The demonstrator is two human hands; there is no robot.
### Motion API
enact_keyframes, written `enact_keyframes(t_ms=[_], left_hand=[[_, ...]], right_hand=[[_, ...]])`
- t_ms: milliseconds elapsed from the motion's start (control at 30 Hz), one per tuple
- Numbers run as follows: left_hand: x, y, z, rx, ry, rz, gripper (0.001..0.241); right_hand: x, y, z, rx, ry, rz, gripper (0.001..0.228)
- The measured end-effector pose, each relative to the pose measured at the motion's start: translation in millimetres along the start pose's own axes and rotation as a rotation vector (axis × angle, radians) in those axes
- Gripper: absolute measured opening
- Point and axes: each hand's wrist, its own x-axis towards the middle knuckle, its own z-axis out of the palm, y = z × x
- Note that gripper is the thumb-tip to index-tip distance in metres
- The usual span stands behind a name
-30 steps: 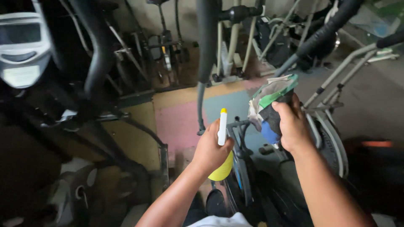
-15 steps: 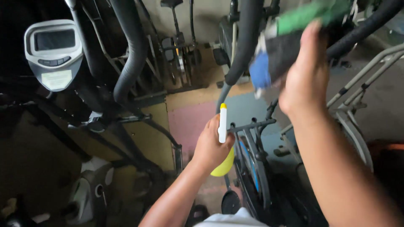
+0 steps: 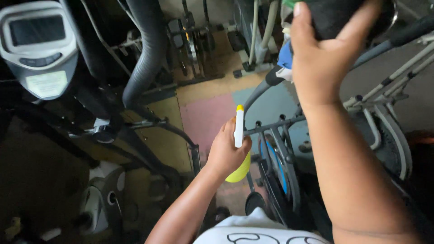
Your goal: Cleaning an elliptical machine using a spray bottle and a cloth.
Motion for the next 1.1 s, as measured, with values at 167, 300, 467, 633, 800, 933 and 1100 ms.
enact_keyframes(t_ms=[167, 300, 467, 633, 800, 933, 1100], left_hand=[[11, -27, 6, 0.019, -0.090, -0.042, 0.060], [19, -50, 9, 0.004, -0.110, -0.049, 0.061], [32, -61, 11, 0.036, -0.189, -0.101, 0.064], [42, -71, 9, 0.027, -0.260, -0.181, 0.062], [48, -95, 13, 0.038, -0.268, -0.105, 0.063], [54, -106, 14, 0.048, -0.276, -0.118, 0.067], [63, -117, 10, 0.039, -0.305, -0.126, 0.066]], right_hand=[[-34, 24, 2, -0.116, 0.052, -0.037, 0.082], [-60, 58, 2, -0.147, 0.077, -0.008, 0.088], [-84, 85, 5, -0.169, 0.150, 0.053, 0.090], [-98, 88, 19, -0.085, 0.097, 0.023, 0.083], [-119, 97, 29, -0.079, 0.048, 0.077, 0.070], [-144, 115, 43, 0.051, 0.028, 0.244, 0.063], [-196, 155, 72, 0.164, -0.066, 0.434, 0.049]])
